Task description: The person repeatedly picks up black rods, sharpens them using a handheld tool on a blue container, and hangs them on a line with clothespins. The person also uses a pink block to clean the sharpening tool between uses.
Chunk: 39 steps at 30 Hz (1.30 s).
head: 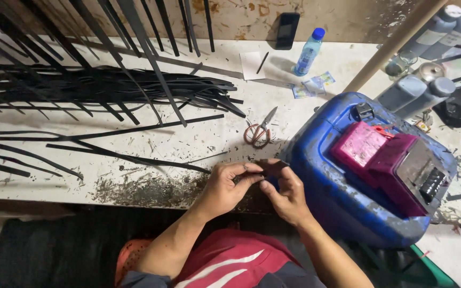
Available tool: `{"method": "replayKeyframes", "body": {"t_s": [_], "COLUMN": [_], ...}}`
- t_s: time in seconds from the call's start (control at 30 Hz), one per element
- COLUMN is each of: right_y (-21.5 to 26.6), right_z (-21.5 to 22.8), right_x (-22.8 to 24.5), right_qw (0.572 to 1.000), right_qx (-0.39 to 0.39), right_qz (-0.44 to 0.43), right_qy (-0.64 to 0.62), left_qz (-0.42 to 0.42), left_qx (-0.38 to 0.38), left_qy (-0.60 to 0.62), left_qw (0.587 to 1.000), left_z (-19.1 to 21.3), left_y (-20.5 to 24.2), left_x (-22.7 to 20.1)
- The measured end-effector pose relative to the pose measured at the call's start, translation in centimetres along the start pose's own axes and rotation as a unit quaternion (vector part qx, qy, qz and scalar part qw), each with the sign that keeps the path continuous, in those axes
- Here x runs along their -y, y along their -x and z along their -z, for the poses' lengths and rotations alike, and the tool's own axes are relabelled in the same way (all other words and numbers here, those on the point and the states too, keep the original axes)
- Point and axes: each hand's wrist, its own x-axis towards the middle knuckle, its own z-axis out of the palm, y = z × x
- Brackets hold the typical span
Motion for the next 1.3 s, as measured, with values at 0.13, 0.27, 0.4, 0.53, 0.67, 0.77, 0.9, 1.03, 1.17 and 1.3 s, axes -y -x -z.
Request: {"method": "replayKeyframes", "body": {"t_s": [0.13, 0.27, 0.4, 0.53, 0.67, 0.77, 0.9, 1.03, 1.17, 1.3], "right_y": [3.1, 3.7, 2.5, 2.2, 2.5, 3.8, 3.7, 3.6, 4.5, 4.8], "right_z": [0.1, 1.4, 3.6, 4.5, 8.1, 11.7, 10.7, 9.8, 10.8, 10.1], "right_x": [-0.5, 3.1, 7.7, 10.3, 12.9, 14.4, 15.3, 15.4, 16.3, 16.6], "right_qw": [0.993, 0.993, 0.981, 0.974, 0.946, 0.927, 0.935, 0.932, 0.957, 0.967], "right_qx": [0.063, 0.042, 0.087, 0.159, 0.215, 0.215, 0.18, 0.185, 0.124, 0.141], "right_qz": [-0.057, -0.093, -0.156, -0.117, -0.198, -0.255, -0.221, -0.183, -0.151, -0.092], "right_qy": [-0.076, -0.061, 0.07, 0.112, 0.14, 0.17, 0.212, 0.252, 0.215, 0.193], "left_qz": [0.088, 0.043, -0.187, -0.286, -0.242, -0.179, -0.181, -0.228, -0.187, -0.25], "left_qx": [-0.044, -0.128, -0.23, 0.052, 0.178, 0.184, 0.221, 0.246, 0.219, 0.273], "left_qy": [0.1, 0.112, -0.413, -0.377, -0.263, -0.289, -0.311, -0.244, -0.34, -0.292], "left_qw": [0.99, 0.984, 0.861, 0.879, 0.917, 0.922, 0.906, 0.91, 0.895, 0.882], "left_z": [-1.7, -1.6, -1.6, -4.0, -1.7, 1.9, -2.2, -5.3, -3.7, -5.8], "left_y": [-0.6, 0.0, 1.4, 1.3, 0.7, 0.6, 0.1, -0.1, -1.1, -0.7], "left_x": [-2.0, -2.1, -2.1, -4.7, -3.1, -1.6, -4.3, -4.8, -6.8, -7.1]}}
